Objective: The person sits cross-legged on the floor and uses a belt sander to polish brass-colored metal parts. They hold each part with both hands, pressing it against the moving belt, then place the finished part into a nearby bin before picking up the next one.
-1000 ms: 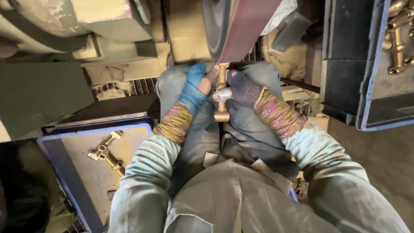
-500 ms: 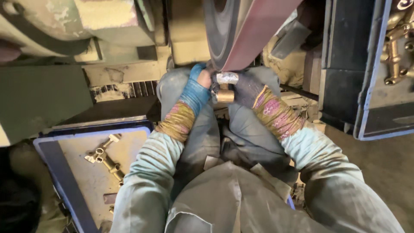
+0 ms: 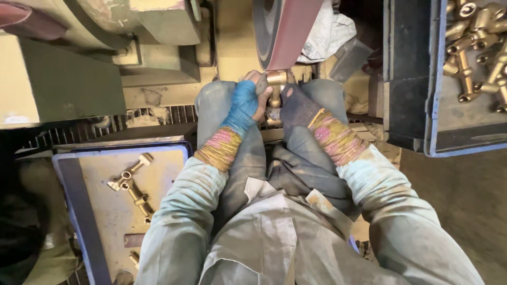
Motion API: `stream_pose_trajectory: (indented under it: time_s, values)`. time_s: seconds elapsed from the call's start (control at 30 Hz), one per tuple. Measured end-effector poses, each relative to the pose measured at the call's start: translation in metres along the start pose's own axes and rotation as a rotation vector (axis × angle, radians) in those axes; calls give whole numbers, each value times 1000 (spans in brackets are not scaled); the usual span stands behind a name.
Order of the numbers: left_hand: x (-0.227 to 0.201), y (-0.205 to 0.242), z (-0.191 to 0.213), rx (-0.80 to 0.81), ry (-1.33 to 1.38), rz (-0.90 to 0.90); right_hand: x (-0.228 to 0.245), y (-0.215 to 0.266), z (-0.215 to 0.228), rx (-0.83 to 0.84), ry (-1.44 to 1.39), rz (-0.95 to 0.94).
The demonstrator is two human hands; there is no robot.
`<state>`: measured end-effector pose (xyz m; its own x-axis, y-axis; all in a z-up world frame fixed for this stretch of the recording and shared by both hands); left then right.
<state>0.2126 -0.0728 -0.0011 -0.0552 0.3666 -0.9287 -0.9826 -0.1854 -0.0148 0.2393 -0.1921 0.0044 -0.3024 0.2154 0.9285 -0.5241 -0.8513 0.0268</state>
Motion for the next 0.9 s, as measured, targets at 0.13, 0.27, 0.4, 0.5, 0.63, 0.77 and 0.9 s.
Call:
stream_pose_trajectory:
  time_s: [0.13,0.27,0.4,0.5,0.63,0.77,0.9]
  values:
    - [23,-6,-12,43,109,85,-11,-6,-1,41,-18,-16]
    - [68,1,-36,125,392,344,-20,-7,-6,78,-42,-52]
    - [103,7,-42,91,265,504,-26,-9,-9,114,-65,-84]
    - [123,7,-49,76,256,585,-37,-8,-9,135,-84,-119]
    - [149,0,-75,175,745,768,-64,-11,-2,116,-110,-163]
    - [163,-5,-95,144,1175,965,-43,-26,7,209,430,278]
    - [145,-6,-87,157,1065,883,-57,-10,9,150,29,-201]
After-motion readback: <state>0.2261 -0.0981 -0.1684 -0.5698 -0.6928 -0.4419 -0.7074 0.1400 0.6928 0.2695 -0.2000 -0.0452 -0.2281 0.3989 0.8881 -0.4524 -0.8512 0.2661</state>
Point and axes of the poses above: each hand's wrist, its own y-axis away from the middle knuckle, its own z-axis out of the back of the hand, x = y × z, the point moved 8 cm from there along -y, towards the middle knuckle, and after that the axes turned 15 degrees about z, right-handed, at the moved point
